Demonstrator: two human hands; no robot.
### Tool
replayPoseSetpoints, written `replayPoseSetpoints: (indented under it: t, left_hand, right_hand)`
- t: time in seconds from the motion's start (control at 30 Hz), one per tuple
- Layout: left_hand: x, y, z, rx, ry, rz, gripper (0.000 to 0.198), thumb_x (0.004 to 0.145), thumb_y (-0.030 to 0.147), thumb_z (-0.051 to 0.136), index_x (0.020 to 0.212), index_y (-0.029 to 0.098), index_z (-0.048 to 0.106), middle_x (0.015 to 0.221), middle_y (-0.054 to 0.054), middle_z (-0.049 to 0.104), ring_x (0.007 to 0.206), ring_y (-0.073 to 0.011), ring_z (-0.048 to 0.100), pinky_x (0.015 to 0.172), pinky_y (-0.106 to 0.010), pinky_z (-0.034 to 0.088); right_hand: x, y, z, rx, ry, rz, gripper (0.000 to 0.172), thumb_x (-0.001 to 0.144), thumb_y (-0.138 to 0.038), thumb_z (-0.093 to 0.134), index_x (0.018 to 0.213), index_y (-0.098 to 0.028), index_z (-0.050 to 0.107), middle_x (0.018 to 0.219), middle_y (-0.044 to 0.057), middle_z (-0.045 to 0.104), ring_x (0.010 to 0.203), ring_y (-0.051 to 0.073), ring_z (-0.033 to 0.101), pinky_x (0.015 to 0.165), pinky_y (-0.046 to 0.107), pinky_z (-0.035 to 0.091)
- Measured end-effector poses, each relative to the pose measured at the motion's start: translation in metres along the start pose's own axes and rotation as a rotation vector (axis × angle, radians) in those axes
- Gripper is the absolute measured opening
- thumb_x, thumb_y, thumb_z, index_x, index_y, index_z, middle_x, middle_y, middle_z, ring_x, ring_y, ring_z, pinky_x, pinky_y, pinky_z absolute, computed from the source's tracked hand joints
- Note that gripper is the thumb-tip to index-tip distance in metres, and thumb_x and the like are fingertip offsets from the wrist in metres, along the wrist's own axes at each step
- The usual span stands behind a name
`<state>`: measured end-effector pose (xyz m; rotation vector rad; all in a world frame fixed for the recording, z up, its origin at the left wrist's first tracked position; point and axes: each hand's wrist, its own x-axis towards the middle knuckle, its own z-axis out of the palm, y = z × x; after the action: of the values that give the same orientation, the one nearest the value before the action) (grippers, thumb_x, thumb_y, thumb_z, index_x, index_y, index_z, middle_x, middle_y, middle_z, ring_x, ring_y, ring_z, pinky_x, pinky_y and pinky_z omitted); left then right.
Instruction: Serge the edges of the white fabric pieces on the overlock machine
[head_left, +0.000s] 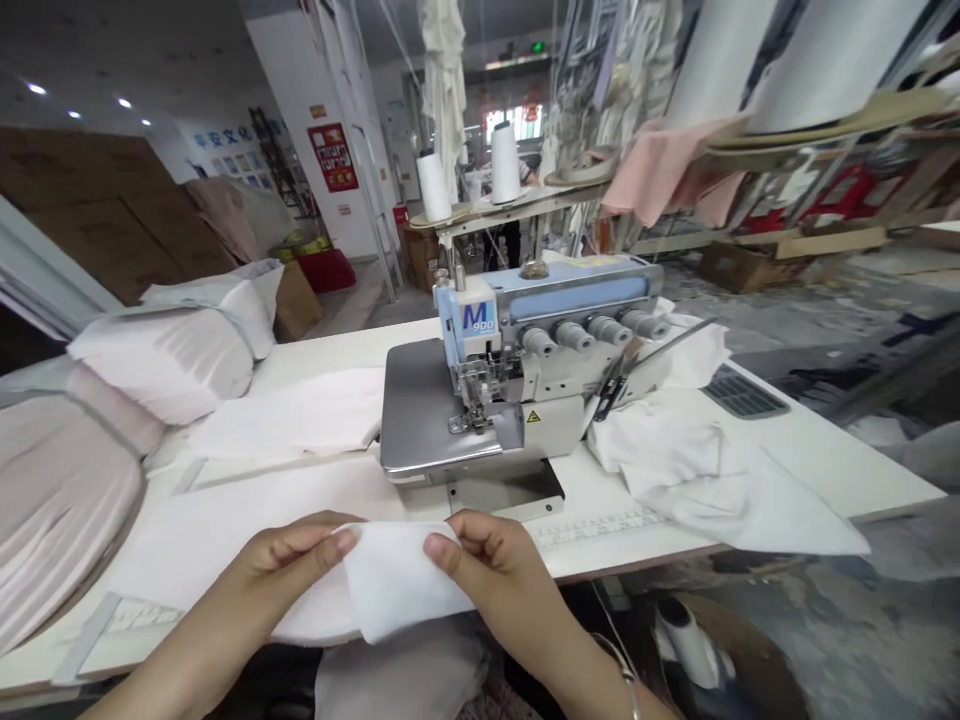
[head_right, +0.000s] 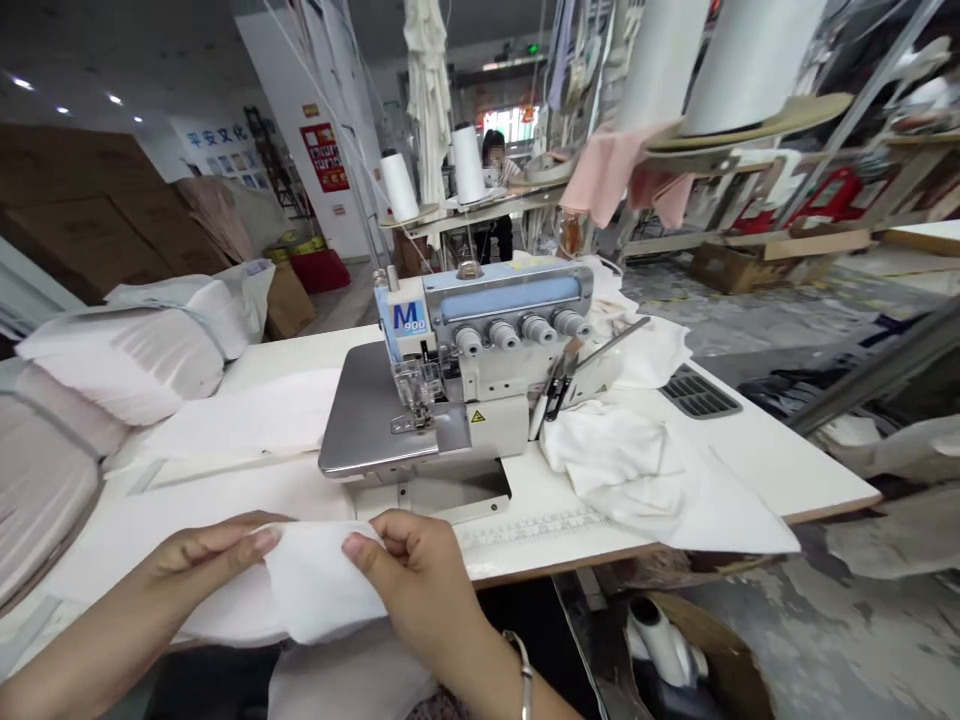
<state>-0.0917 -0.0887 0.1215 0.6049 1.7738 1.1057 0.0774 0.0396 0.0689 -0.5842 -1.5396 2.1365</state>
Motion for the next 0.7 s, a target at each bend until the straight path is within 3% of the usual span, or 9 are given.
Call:
replayPoseSetpoints:
  t: [0.1, 0.23, 0.33, 0.43, 0.57, 0.7]
  left_hand:
    - [0.002, 0.004, 0.014, -0.101, 0.093, 0.033, 0.036, 0.081, 0.05, 0.065, 0.104, 0.024, 0.067, 0.098, -0.002, 0.069, 0.102, -0.0226, 0.059, 0.085, -0.026, 0.047]
    - [0.002, 0.01, 0.036, -0.124, 0.129, 0.142, 0.037, 0.083, 0.055, 0.059, 0.105, 0.025, 0.059, 0.081, 0.002, 0.06, 0.068, -0.014, 0.055, 0.059, -0.021, 0.043]
    - [0.001, 0.017, 0.047, 0.081, 0.087, 0.211, 0.038, 0.085, 0.059, 0.052, 0.102, 0.025, 0.057, 0.079, 0.002, 0.057, 0.067, -0.0146, 0.052, 0.058, -0.022, 0.041]
    - [0.006, 0.03, 0.05, 0.412, 0.039, 0.414, 0.029, 0.084, 0.05, 0.058, 0.096, 0.024, 0.06, 0.084, 0.0, 0.061, 0.08, -0.0188, 0.055, 0.07, -0.025, 0.042]
    - [0.036, 0.057, 0.045, 0.435, 0.108, 0.568, 0.025, 0.09, 0.044, 0.051, 0.084, 0.022, 0.061, 0.082, 0.0, 0.062, 0.078, -0.0179, 0.057, 0.071, -0.026, 0.043]
    - [0.081, 0.072, 0.037, 0.595, 0.151, 0.701, 0.022, 0.085, 0.041, 0.057, 0.083, 0.02, 0.064, 0.087, -0.002, 0.058, 0.085, -0.0204, 0.058, 0.079, -0.032, 0.045]
  right_hand:
    - [0.0, 0.004, 0.005, 0.021, 0.012, 0.013, 0.039, 0.081, -0.051, 0.064, 0.069, -0.015, 0.057, 0.06, -0.004, 0.041, 0.056, 0.009, 0.033, 0.051, 0.023, 0.024]
    - [0.0, 0.002, 0.007, 0.006, -0.028, 0.005, 0.041, 0.084, -0.054, 0.059, 0.071, -0.015, 0.056, 0.063, -0.003, 0.039, 0.059, 0.01, 0.033, 0.053, 0.024, 0.026]
    - [0.002, -0.003, 0.005, -0.078, 0.03, -0.025, 0.043, 0.086, -0.055, 0.055, 0.067, -0.017, 0.05, 0.061, -0.005, 0.034, 0.058, 0.01, 0.031, 0.052, 0.024, 0.026]
    - [0.002, -0.008, 0.002, -0.079, 0.071, -0.044, 0.044, 0.091, -0.055, 0.045, 0.069, -0.018, 0.052, 0.062, -0.004, 0.041, 0.06, 0.01, 0.037, 0.054, 0.023, 0.031]
    - [0.001, -0.003, -0.004, -0.021, -0.007, -0.052, 0.031, 0.084, -0.05, 0.061, 0.098, -0.022, 0.058, 0.086, 0.002, 0.061, 0.08, 0.017, 0.056, 0.072, 0.027, 0.046]
    - [0.009, 0.026, -0.013, -0.196, 0.135, -0.089, 0.03, 0.077, -0.045, 0.066, 0.09, -0.018, 0.062, 0.082, 0.006, 0.065, 0.08, 0.023, 0.06, 0.071, 0.033, 0.049]
